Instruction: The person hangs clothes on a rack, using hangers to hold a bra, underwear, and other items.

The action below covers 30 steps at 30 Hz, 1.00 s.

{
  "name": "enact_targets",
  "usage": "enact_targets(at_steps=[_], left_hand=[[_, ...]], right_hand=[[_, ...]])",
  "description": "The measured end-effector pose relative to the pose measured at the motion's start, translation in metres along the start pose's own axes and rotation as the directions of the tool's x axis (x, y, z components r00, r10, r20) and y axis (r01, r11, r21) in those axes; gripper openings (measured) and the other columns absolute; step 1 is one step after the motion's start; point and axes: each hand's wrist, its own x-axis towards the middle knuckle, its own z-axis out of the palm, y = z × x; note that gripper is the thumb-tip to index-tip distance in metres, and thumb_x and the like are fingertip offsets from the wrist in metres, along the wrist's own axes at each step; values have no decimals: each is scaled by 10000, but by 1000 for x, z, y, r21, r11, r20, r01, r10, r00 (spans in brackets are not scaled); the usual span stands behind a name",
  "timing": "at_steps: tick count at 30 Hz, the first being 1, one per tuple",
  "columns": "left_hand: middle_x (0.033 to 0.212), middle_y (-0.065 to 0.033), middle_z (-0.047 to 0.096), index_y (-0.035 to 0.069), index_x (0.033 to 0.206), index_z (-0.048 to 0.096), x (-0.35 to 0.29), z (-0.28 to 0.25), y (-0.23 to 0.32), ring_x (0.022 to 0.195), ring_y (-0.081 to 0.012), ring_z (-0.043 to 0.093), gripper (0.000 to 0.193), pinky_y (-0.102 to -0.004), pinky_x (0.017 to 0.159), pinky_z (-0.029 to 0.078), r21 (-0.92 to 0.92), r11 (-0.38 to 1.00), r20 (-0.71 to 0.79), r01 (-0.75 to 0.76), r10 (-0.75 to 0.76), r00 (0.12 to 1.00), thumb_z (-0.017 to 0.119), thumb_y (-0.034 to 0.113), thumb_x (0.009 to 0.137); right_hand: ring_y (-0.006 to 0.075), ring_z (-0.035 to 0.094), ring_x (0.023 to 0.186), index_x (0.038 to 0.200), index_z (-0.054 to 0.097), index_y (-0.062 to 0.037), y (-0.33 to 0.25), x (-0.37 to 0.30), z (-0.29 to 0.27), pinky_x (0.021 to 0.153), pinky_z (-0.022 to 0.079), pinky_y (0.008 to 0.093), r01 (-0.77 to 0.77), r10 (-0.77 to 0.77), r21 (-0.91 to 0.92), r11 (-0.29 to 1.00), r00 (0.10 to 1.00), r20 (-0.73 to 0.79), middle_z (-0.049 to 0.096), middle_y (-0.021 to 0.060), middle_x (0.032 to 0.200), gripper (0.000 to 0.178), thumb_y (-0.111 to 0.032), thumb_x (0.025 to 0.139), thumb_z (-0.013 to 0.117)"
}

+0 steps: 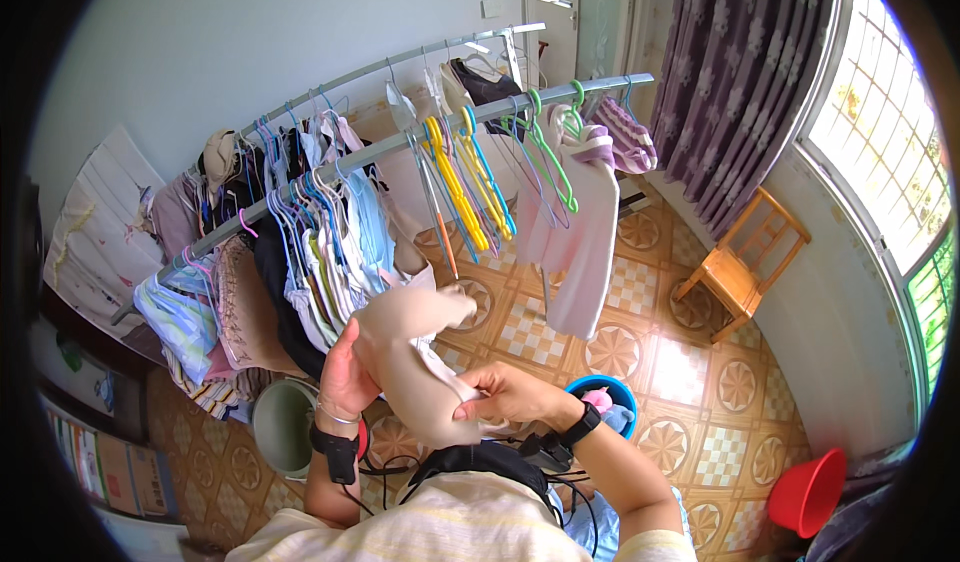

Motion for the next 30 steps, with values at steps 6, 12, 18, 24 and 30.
enact_targets(at_steps=[6,12,18,24,30], left_hand=[[1217,-96,590,31,1285,486,5,-47,16,1106,-237,569,470,-422,974,442,-8,999,-28,50,-50,998,614,188,861],[1241,-150,563,7,1309,441,-5,-63,47,1135,-312,550,566,-477,989,438,-193,975,-19,-109,107,994,622,147,791],[1230,-147,569,-9,1285,470,-9,-86,54,1134,-297,550,551,-444,1015,411,11,995,-40,-98,98,994,624,60,761],[1114,-132,631,-34,1197,546,-11,-94,55,1049,-271,597,542,-399,967,449,47,996,-65,-77,80,995,605,-66,659],[1135,-121,629,-19,1223,539,-27,-117,51,1085,-274,583,577,-413,978,435,-3,992,-61,-124,123,990,596,-82,652]], right_hand=[[229,614,810,1080,604,-14,-4,17,-16,747,475,317,-52,32,-500,864,998,-49,646,138,885,286,-54,804,667],[109,589,904,1050,623,-36,-7,36,-50,798,479,274,-24,10,-205,978,998,-67,663,28,981,190,-14,869,571],[199,649,875,994,631,-40,-10,119,-167,733,509,320,-208,-224,-586,783,785,-578,672,124,979,182,-38,815,594],[378,616,837,934,567,-24,10,207,-232,727,493,429,-327,-592,-819,472,571,-569,639,182,870,147,-15,791,535],[274,660,691,898,602,-8,9,232,-224,634,528,360,-294,-336,-663,689,681,-651,661,122,759,106,-58,805,590]])
